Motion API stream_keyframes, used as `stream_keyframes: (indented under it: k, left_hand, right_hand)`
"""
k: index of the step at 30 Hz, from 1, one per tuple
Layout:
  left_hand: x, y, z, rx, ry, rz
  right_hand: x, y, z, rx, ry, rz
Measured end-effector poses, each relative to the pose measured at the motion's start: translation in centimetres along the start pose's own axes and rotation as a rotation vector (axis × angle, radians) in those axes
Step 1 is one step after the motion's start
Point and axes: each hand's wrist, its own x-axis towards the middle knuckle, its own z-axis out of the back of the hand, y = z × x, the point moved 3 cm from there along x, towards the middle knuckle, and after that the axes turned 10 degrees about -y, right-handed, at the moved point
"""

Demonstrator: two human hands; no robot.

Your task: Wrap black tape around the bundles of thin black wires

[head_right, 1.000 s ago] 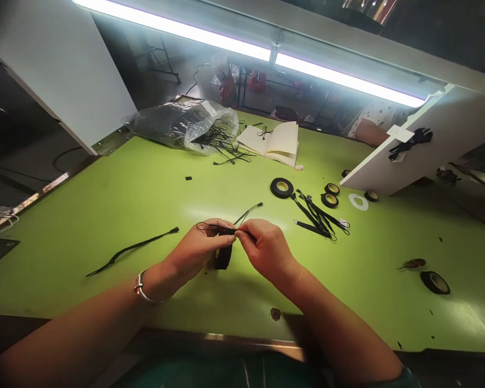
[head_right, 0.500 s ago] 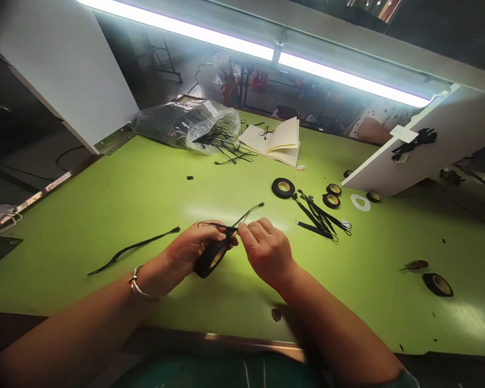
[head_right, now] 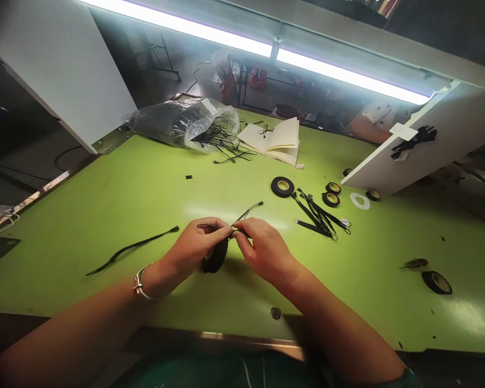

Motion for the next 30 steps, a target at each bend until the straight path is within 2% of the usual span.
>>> stream_keyframes:
  k: [3,8,10,15,17,20,22,25,30]
  left_hand:
    - [-0.2,-0.5,-0.2,0.025,0.011,-0.049]
    - [-0.3,0.4,-0.7,-0.096,0.083,0.093]
    - [-0.2,0.9,-0.8,-0.155,0.068,0.115]
    - [0.2,1.2,-0.5,-0.234,0.016,0.172]
    - [0.1,0.8,-0.4,-0.228,0.045,0.230]
    - [0.0,-0.3,-0.1,-0.209,0.154,0.260]
    - [-0.1,-1.0,0.2,-0.207,0.203,0.247]
    - [-0.1,-1.4,0.4,-0.214,0.204,0.219]
    - [0.1,-0.1,0.1,-0.214,0.140,0.232]
  right_hand:
    - [0.1,0.0,0.2,-0.002,0.094,-0.040]
    - [0.2,0.0,1.1,0.117,-0.027,-0.118]
    - [0.1,0.0,1.1,0.096,-0.091,-0.069]
    - [-0.5,0.4,0.4,-0.094,-0.236,0.171]
    - [-0.7,0.5,0.2,-0.177,-0.251,0.241]
    - [-0.9,0.7,0.2,-0.276,-0.283,0.326]
    - [-0.9,0.7,0.4,-0.309,-0.303,0.362]
    - [-1.0,0.6,0.5,-0.337,-0.330,0.394]
    - [-1.3,0.7,0.2,-0.386,-0.343,0.368]
